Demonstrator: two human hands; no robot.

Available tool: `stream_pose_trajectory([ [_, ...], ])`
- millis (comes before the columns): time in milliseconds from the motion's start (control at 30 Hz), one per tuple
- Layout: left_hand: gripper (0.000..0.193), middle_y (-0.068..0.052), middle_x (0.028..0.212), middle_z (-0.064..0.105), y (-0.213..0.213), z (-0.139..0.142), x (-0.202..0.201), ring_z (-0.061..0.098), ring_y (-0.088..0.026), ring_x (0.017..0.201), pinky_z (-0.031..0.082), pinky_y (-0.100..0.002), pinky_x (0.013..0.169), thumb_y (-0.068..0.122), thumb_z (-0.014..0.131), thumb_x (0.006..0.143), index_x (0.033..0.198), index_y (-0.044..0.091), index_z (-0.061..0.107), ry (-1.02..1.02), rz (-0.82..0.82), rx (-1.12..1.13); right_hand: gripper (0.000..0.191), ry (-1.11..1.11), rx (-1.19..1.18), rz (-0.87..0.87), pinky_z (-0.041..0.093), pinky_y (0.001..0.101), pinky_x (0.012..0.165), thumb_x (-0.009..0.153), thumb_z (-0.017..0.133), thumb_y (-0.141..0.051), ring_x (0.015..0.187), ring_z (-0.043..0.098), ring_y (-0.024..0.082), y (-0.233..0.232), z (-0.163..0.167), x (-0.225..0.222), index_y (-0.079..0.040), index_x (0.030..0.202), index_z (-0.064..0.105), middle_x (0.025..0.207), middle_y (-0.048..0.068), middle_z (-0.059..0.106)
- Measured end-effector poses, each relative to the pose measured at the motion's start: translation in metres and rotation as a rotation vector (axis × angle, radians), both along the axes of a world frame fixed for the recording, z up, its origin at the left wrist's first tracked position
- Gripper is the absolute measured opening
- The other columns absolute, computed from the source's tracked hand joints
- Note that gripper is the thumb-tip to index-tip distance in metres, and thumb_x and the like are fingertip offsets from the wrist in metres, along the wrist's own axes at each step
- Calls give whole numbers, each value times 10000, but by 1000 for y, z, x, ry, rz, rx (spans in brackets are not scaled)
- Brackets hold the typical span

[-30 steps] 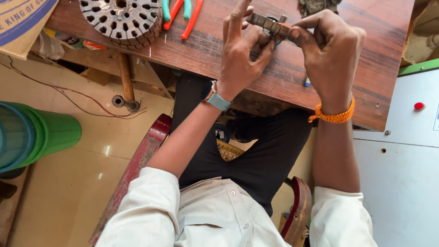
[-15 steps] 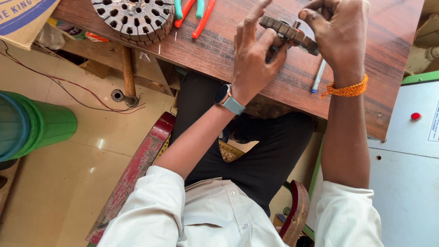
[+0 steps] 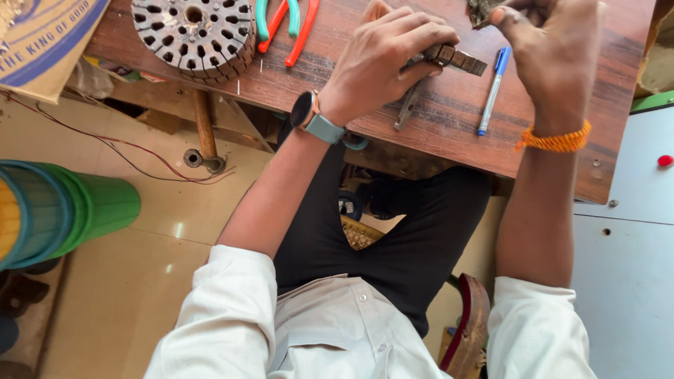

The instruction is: The person uses a green-handled screwdriver to adjust a small metal component clamped on a wooden workbench. The person repeatedly tightens or loosens screws on the component while holding it steady with the left hand. Tools and parts are visible on the bench, but no final assembly or completion is shown.

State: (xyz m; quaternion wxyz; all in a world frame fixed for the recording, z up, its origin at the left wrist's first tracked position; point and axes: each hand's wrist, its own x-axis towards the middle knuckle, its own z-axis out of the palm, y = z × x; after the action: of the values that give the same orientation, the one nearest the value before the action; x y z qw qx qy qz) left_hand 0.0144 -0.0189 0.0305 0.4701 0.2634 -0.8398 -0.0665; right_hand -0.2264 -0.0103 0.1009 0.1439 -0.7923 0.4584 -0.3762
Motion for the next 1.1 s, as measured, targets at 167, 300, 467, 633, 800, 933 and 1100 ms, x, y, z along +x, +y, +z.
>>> stream_pose_trajectory([
  [167,407,12,1242,707,7,-1,-6,653,-194,1172,447,-378,1012,193,851,917,1276,165,664,19,41,52,120,7,151,-236,274,266,551,1032,807,-28,612,403,58,45,28,9,39,981,721,690,-8,502],
  [300,394,19,1277,702,7,-2,-6,644,-202,1208,458,-364,1050,195,844,936,1287,187,665,46,37,71,104,-51,189,-240,278,240,510,948,794,-15,578,394,31,65,23,21,44,927,711,650,-38,505],
  [467,377,36,1233,725,9,3,-6,671,-165,1148,432,-384,991,211,850,916,1251,184,678,4,64,74,58,-126,165,-158,327,232,548,1042,788,16,625,456,28,75,-3,23,34,1020,738,745,-35,592],
  [633,423,35,1344,663,9,2,-1,644,-170,1239,415,-368,1016,170,819,941,1324,185,638,-16,35,20,36,-132,93,-161,316,260,498,999,747,35,585,450,46,75,-42,38,-1,993,742,748,-15,624],
  [800,553,26,1621,380,25,-18,6,398,-202,1472,378,-358,1219,94,736,963,1420,385,627,-205,172,-234,46,-190,42,-206,338,295,531,974,749,34,570,396,85,71,-71,52,18,997,712,654,58,473],
  [933,343,57,1629,297,29,-32,7,300,-204,1512,341,-378,1250,177,734,993,1294,317,651,-239,191,-272,65,-149,105,-167,337,289,518,927,784,19,556,384,78,83,-73,49,-6,960,733,631,51,485],
  [1100,129,72,1671,319,23,-38,2,347,-194,1501,380,-370,1232,246,807,978,997,215,684,-154,157,-202,100,-104,160,-61,353,255,526,931,792,9,604,425,38,104,-51,40,-35,1019,772,715,16,624],
])
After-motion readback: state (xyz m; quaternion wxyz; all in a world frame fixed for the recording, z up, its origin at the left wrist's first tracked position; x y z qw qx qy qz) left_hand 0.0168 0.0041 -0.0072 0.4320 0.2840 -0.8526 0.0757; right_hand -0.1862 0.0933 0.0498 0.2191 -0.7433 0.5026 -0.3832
